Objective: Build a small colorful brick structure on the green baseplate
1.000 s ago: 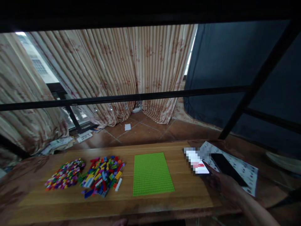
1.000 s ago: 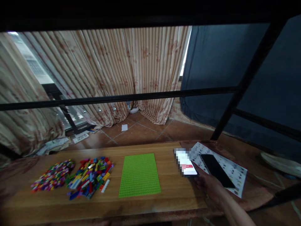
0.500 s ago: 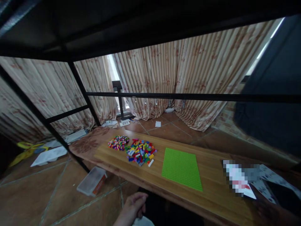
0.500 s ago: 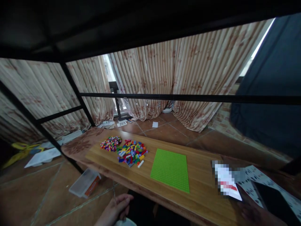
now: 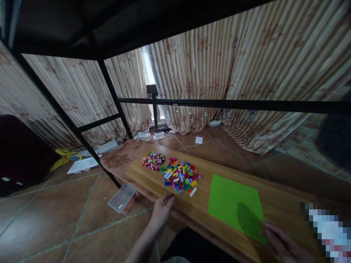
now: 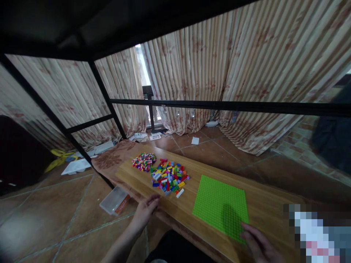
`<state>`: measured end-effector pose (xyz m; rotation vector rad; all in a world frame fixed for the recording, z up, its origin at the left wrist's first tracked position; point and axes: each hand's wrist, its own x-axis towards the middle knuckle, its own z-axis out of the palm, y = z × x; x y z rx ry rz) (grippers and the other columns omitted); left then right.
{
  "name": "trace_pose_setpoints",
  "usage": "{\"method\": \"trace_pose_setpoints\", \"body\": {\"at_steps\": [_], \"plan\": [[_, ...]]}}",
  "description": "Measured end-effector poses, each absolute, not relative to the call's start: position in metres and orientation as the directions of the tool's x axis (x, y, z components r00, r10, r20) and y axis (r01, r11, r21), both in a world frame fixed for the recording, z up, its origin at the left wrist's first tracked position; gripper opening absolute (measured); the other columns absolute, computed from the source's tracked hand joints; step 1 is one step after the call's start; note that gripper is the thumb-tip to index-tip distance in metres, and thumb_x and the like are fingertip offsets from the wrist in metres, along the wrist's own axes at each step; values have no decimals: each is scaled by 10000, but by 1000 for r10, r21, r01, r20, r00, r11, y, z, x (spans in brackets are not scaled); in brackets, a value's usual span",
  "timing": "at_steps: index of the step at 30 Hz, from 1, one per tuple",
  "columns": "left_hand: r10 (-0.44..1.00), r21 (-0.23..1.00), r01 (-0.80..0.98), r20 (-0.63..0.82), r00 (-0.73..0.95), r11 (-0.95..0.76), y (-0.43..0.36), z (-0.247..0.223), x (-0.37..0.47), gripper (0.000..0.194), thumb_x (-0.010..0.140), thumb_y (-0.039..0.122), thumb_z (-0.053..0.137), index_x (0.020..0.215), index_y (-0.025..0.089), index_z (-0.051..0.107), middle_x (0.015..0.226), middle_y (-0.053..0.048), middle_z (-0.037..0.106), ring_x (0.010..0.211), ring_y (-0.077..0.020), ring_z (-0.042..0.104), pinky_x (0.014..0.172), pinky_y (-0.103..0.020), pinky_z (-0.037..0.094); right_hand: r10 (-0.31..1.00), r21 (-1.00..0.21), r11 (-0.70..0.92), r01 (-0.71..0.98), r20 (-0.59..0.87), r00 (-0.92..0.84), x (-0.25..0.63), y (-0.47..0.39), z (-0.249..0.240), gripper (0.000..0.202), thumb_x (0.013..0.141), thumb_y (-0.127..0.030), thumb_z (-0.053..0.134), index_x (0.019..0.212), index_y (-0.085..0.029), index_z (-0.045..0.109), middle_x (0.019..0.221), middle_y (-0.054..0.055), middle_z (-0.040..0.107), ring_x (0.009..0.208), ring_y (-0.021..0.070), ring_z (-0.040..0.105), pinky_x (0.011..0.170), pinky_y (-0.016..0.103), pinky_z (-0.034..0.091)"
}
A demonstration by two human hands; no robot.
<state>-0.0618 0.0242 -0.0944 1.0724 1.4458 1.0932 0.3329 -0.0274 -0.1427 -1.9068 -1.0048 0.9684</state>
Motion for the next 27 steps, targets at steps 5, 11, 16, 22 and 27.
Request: {"method": "trace_pose_setpoints", "body": {"at_steps": [5,11,16,22,27], "plan": [[979,877,468,-16,-203,111,52,-91,-73,370,824,367,539,1098,137,635,930,-69,688,809,-193,636,755,-311,483,1000,-849,9,528,16,9,202,23,-113,305,825,-420,519,1073,-291,640,1158,54,662,1065,238,616,928,354,496],[991,708,704,46,-129,59,61,-103,-61,457,760,237,635,1211,211,567,1117,-63,649,1011,-217,616,868,-335,480,925,-646,379,662,291,-245,134,105,-109,362,861,-227,462,1206,-251,566,1225,77,578,1118,235,568,975,405,465],[994,671,742,64,-87,22,67,-110,-57,391,825,194,568,1211,254,550,1182,-43,630,1069,-203,604,887,-323,470,908,-529,415,740,292,-300,122,143,-120,358,867,-205,452,1205,-220,568,1273,93,533,1117,245,573,970,417,470],[992,687,723,35,-124,67,72,-111,-62,263,863,157,504,1101,238,581,1095,-33,669,994,-185,633,845,-295,474,917,-541,397,742,266,-297,148,142,-125,220,885,-236,450,964,-241,655,1169,55,575,978,196,623,878,346,503],[990,689,722,38,-133,71,71,-114,-61,286,871,164,489,1139,238,554,1120,-36,665,1004,-188,635,841,-296,476,928,-586,366,723,292,-233,147,151,-117,235,873,-221,441,954,-232,661,1104,55,608,931,188,623,856,339,496]]}}
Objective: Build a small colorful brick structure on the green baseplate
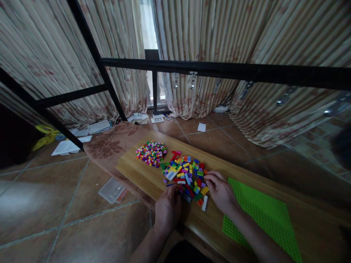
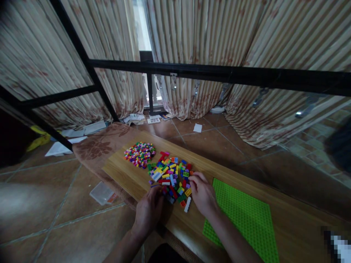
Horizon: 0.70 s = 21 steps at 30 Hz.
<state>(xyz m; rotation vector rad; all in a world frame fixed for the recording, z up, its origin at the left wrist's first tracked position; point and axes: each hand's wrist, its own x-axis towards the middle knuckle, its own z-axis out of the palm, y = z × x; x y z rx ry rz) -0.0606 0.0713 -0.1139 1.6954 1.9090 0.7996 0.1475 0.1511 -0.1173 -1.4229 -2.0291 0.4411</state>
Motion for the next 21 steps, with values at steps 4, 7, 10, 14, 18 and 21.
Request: {"method": "trace_pose_setpoints", "body": {"at_steps": [4,7,10,14,18,21], "plan": [[989,699,714,71,-130,44,67,-115,-57,345,873,207,506,1216,241,523,1109,-44,665,1009,-195,631,843,-302,486,907,-579,416,701,323,-271,122,188,-107,286,845,-183,453,1049,-222,648,1113,70,610,1002,209,593,920,365,469],[991,686,727,80,-109,25,65,-113,-55,368,871,243,524,1239,249,515,1109,-47,657,1004,-203,627,845,-315,486,884,-491,465,737,296,-361,101,221,-101,398,811,-103,452,1164,-191,616,1194,90,598,1120,237,530,996,394,410],[993,678,734,70,-91,20,64,-111,-54,374,868,239,523,1241,257,519,1121,-48,647,1005,-202,623,844,-315,483,863,-463,501,732,199,-465,86,245,-100,480,756,-25,474,1191,-174,614,1215,100,615,1130,245,526,1007,413,389],[995,696,717,40,-94,39,65,-110,-55,350,859,211,516,1203,268,543,1098,-40,649,967,-188,632,834,-304,490,855,-491,505,710,173,-488,82,253,-103,399,773,-51,517,1105,-216,662,1095,65,686,1060,226,586,986,411,409],[993,744,668,55,-108,32,64,-111,-57,357,858,222,526,1212,258,549,1105,-48,654,986,-196,626,851,-309,487,894,-583,439,684,203,-400,96,242,-104,333,830,-148,523,1131,-202,651,1131,86,686,1075,232,602,968,413,434],[983,825,562,48,-178,62,63,-104,-57,365,855,247,546,1219,227,552,1066,-60,662,936,-194,628,823,-305,492,952,-860,264,436,160,-261,108,218,-98,333,832,-256,573,1155,-213,642,1156,78,683,1074,221,615,966,400,449]]}}
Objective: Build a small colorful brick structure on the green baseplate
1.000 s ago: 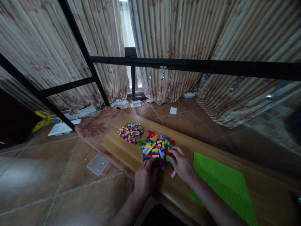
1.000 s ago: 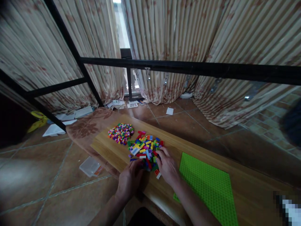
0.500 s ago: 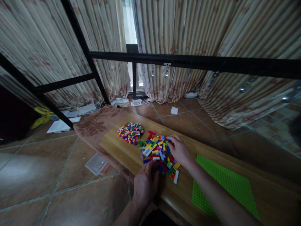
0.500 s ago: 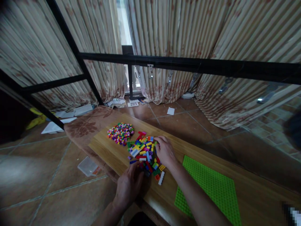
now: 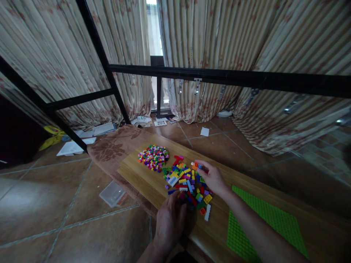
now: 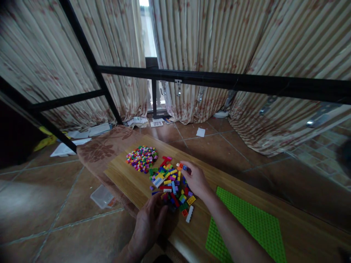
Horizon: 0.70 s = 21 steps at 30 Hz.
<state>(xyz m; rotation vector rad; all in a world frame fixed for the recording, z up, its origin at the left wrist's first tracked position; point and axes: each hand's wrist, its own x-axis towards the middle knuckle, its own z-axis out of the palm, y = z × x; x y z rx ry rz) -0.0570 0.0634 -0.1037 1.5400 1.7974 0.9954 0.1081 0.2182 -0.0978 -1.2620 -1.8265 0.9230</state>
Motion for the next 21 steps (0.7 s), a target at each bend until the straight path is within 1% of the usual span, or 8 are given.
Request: {"method": "trace_pose_setpoints", "body": {"at_steps": [1,3,6,10,12,15,18,21], "plan": [[979,858,509,38,-200,71,64,-99,-56,367,859,265,548,1223,217,549,1038,-60,663,884,-184,628,793,-298,496,966,-938,179,298,110,-235,111,207,-94,344,823,-295,599,1156,-217,643,1163,75,682,1076,220,616,959,394,458],[977,922,380,12,-215,72,65,-86,-50,376,872,319,546,1231,206,541,987,-53,659,776,-161,612,717,-277,496,970,-999,-2,38,-11,-242,115,181,-86,382,804,-351,647,1169,-238,639,1197,62,669,1081,217,614,930,375,480],[987,991,132,-16,-159,37,70,-66,-35,409,872,411,559,1218,196,547,971,-46,649,772,-152,595,697,-261,490,958,-961,-158,-228,-94,-270,118,140,-72,369,796,-380,682,1144,-257,661,1208,52,660,1039,208,621,877,347,503],[996,984,-178,-16,-89,0,75,-53,-14,402,850,435,598,1167,188,586,1020,-55,660,890,-170,613,781,-270,500,947,-839,-288,-462,-177,-269,123,98,-59,277,794,-380,699,1038,-249,712,1010,40,721,864,167,654,786,304,520],[998,969,-245,-34,-49,21,75,-53,-6,370,825,432,634,1091,175,625,955,-49,679,830,-161,626,734,-254,505,936,-789,-337,-513,-222,-273,128,84,-57,260,793,-375,703,1017,-242,718,930,35,728,798,150,651,738,282,520],[999,958,-283,-45,-23,37,71,-57,4,333,797,423,671,1003,162,654,875,-36,693,756,-145,628,676,-231,500,934,-767,-353,-535,-254,-252,135,70,-58,251,782,-374,717,983,-224,723,850,32,722,734,133,635,688,259,510],[997,958,-279,-70,-16,63,64,-63,9,309,782,391,696,975,153,655,830,-26,693,730,-138,626,664,-223,495,944,-803,-329,-497,-262,-201,140,59,-60,276,788,-414,702,980,-217,720,828,36,717,730,143,634,681,268,509],[996,956,-278,-91,0,88,55,-69,10,266,793,363,693,941,147,648,770,-13,681,690,-129,614,650,-221,491,954,-882,-293,-369,-246,-171,142,52,-64,329,806,-454,666,1034,-220,702,918,53,720,799,170,645,713,290,517]]}}
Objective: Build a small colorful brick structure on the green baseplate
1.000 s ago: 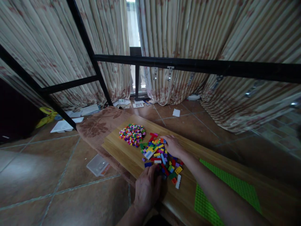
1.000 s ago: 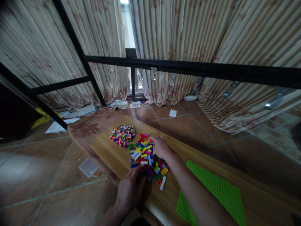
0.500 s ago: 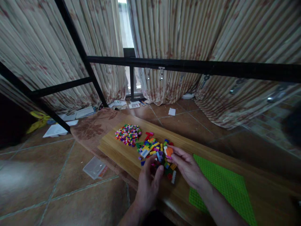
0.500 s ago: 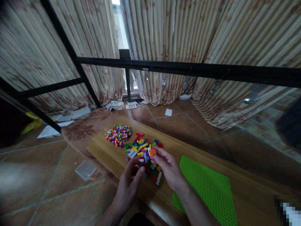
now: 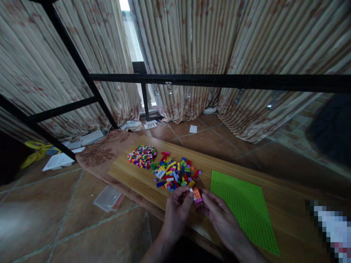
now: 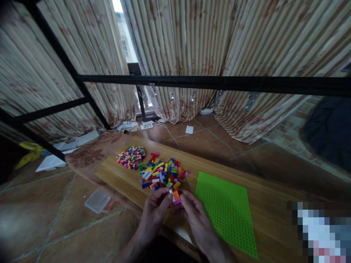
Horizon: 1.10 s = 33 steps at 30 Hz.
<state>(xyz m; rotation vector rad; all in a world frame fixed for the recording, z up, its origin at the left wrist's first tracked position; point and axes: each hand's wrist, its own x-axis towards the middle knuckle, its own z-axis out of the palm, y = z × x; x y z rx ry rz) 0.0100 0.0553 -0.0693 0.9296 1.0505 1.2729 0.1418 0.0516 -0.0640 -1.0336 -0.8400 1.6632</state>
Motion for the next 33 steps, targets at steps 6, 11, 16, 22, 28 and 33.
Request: {"method": "trace_pose_setpoints", "body": {"at_steps": [6,11,16,22,28,33], "plan": [[999,967,-254,-19,49,31,39,-71,4,258,843,324,647,1053,175,632,961,-44,706,877,-164,648,801,-260,509,995,-996,-83,-34,-81,-58,137,43,-78,358,780,-446,674,1064,-229,682,1088,71,703,1012,235,646,899,364,513],[997,996,-74,59,56,-55,29,-67,-5,250,874,294,611,1101,200,655,1097,-65,693,1013,-202,644,900,-303,501,997,-980,65,190,56,-53,140,36,-87,356,828,-413,609,1141,-248,649,1134,67,698,1057,231,645,903,356,526],[999,998,-27,53,1,-53,25,-74,-6,250,860,292,629,1094,224,687,1055,-51,717,973,-200,665,865,-283,523,991,-937,131,325,117,-63,142,33,-93,303,854,-388,579,1129,-284,654,1150,28,696,1060,198,645,937,334,504],[995,985,-171,-41,-86,26,27,-94,3,206,818,323,668,975,210,740,959,-54,743,927,-217,683,843,-287,534,999,-946,11,323,25,40,132,28,-106,306,861,-427,548,1091,-258,656,1129,40,702,1045,202,652,912,330,514],[986,969,-209,-151,-67,134,24,-112,9,200,783,334,690,899,177,731,852,-45,739,840,-202,679,766,-258,533,994,-955,-106,276,-94,55,139,26,-122,362,846,-469,547,1103,-237,653,1142,64,695,1074,227,639,923,356,508],[989,993,-1,-122,-88,122,16,-116,11,219,856,364,595,922,177,689,815,-27,707,780,-177,648,706,-246,516,966,-956,-183,229,-131,225,148,34,-126,434,762,-513,629,1056,-196,667,1084,104,714,1017,278,659,900,419,514]]}}
